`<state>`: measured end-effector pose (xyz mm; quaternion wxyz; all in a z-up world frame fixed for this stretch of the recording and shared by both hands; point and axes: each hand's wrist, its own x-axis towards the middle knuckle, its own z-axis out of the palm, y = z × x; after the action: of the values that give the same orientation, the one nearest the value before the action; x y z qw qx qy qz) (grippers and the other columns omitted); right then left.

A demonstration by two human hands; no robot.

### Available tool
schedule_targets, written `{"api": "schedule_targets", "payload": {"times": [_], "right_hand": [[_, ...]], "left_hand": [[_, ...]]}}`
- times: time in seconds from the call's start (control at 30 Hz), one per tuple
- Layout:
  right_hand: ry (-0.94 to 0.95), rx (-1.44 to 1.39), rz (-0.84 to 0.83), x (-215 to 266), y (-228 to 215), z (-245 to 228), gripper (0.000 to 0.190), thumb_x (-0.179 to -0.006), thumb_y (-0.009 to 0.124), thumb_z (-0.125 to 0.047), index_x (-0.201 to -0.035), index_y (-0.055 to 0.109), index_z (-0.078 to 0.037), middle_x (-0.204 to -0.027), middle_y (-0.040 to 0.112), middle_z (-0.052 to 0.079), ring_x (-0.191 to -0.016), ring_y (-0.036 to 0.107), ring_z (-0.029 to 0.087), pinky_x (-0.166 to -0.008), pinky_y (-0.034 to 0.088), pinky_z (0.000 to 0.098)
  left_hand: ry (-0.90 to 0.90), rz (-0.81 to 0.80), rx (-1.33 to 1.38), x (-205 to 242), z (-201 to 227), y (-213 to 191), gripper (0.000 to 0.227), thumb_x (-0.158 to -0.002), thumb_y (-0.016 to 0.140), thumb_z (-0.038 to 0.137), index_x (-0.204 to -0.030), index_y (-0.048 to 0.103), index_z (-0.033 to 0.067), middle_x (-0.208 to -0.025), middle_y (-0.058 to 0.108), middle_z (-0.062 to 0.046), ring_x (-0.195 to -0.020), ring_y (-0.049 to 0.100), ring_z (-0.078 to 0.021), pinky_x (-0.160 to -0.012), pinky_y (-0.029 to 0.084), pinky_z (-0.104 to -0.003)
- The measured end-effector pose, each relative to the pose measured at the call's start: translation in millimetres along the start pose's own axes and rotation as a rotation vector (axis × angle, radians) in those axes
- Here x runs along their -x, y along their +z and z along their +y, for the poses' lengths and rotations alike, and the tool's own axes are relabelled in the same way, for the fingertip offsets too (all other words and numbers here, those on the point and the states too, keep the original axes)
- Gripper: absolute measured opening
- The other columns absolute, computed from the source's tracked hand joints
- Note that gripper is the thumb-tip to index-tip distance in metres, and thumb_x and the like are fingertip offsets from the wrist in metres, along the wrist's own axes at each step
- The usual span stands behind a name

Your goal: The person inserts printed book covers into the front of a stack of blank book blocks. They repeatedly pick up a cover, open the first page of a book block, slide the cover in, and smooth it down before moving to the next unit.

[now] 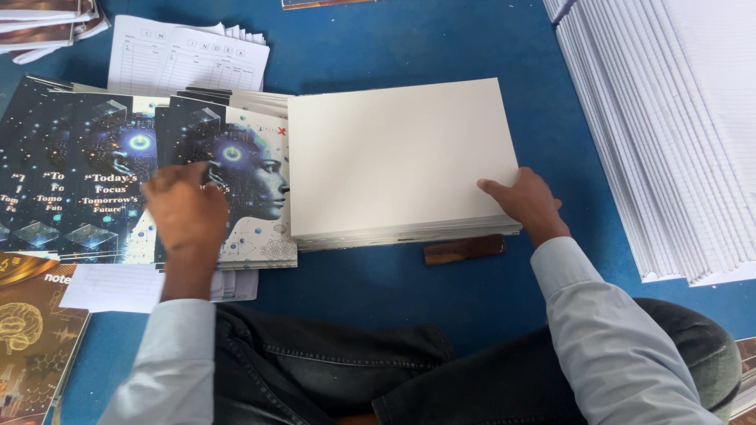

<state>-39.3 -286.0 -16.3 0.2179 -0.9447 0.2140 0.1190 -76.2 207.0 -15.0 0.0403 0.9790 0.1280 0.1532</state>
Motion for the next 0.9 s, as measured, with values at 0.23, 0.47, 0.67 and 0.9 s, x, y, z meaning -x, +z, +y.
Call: {"api": "schedule_targets", "payload": {"times": [0.23,0.47,0.67,0.9], "right_hand": [[-0.005,0.012,0.017,-3.1,1.7,2.5,0.074,-0.084,0.072,-0.054,-0.132,0.059,0.001,-0.12,0.068,0.025,-0.112,0.064,0.043,-0.104,0.033,0.0629],[-0.016,-0.003,0.029,-8.8,5.6,7.2,0.075,-0.087,0.07,-0.056,-0.133,0.058,0.003,-0.122,0.066,0.027,-0.112,0.064,0.043,-0.104,0.036,0.0639],[-0.007,0.001,0.016,-10.0,5.5,4.1,0.078,-0.087,0.069,-0.057,-0.133,0.057,0.004,-0.123,0.065,0.028,-0.112,0.065,0.043,-0.103,0.04,0.0615],[0.012,-0.036,0.016,-6.8,3.7,3.8,0.077,-0.088,0.067,-0.057,-0.134,0.056,0.004,-0.122,0.065,0.028,-0.109,0.067,0.043,-0.102,0.045,0.0584]], "left_hand": [[-0.11,-0.419,0.325,0.3,77.0,35.9,0.038,-0.098,0.057,0.021,-0.127,0.066,-0.0006,-0.117,0.068,-0.027,-0.107,0.069,-0.0414,-0.099,0.052,-0.049],[-0.211,-0.423,0.368,6.9,104.5,55.6,0.052,-0.094,0.064,0.03,-0.136,0.06,-0.0005,-0.134,0.054,-0.029,-0.123,0.055,-0.0434,-0.105,0.044,-0.048],[-0.2,-0.326,0.421,13.5,104.2,55.0,0.039,-0.092,0.066,0.032,-0.121,0.074,0.0068,-0.136,0.056,-0.021,-0.131,0.053,-0.038,-0.11,0.045,-0.046],[-0.187,-0.361,0.333,8.7,99.9,58.3,0.055,-0.094,0.064,0.038,-0.133,0.062,-0.0021,-0.14,0.05,-0.025,-0.133,0.044,-0.0461,-0.109,0.041,-0.051]]}}
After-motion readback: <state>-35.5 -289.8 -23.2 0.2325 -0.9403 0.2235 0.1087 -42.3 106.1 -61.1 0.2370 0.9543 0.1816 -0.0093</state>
